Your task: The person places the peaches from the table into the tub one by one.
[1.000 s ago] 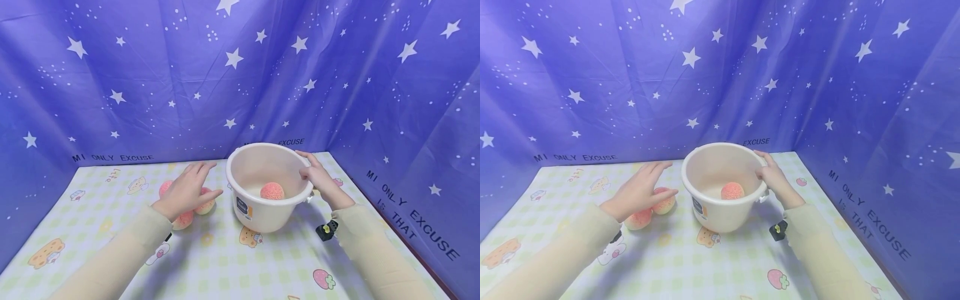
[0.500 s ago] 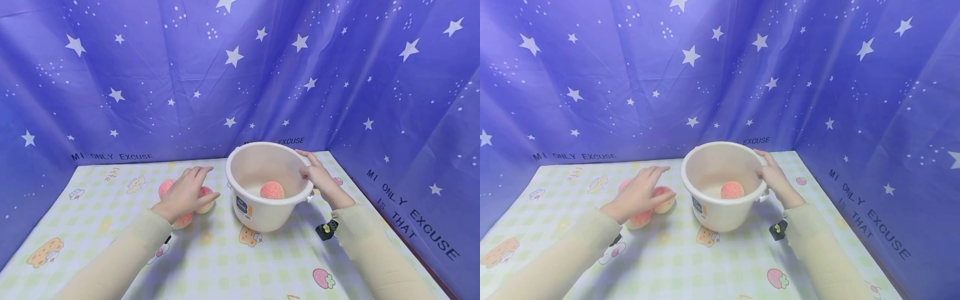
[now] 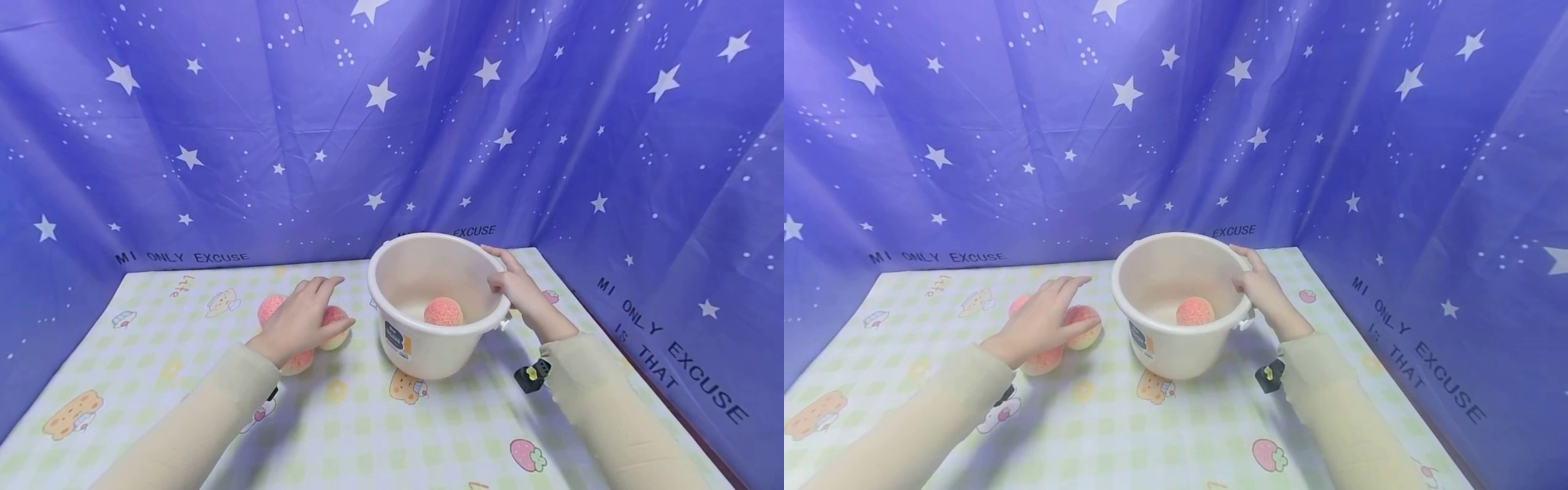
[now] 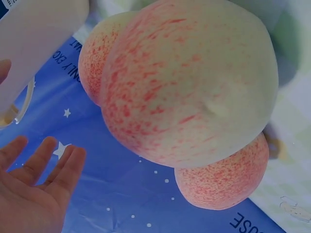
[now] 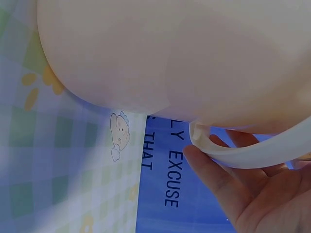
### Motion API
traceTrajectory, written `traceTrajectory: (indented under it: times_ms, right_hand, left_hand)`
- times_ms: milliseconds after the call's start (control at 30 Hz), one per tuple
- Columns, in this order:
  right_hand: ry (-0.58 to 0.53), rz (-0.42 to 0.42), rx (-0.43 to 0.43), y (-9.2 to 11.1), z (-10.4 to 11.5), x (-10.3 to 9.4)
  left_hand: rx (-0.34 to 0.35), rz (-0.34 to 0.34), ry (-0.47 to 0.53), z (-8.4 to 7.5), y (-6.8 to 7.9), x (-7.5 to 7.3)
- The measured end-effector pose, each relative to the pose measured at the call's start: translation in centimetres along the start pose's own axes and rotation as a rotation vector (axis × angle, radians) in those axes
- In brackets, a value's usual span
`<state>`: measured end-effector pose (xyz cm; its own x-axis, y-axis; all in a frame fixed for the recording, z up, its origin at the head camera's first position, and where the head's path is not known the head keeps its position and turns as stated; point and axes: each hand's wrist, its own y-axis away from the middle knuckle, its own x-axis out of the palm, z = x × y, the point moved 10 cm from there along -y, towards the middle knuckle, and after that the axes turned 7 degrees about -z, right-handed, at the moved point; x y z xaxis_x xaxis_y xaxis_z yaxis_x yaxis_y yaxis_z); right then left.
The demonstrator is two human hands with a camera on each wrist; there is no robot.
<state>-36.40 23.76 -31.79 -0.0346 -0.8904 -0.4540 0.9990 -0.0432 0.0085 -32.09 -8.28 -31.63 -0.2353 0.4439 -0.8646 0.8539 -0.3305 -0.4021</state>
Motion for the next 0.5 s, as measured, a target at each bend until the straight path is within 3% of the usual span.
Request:
traceTrajectory:
  times_ms: [500]
  right_hand:
    - [-0.006,0.001,-0.002,0.06,0.02,-0.01]
  left_hand:
    - [-0.021,0.023,-0.006,0.23,0.22,0.58]
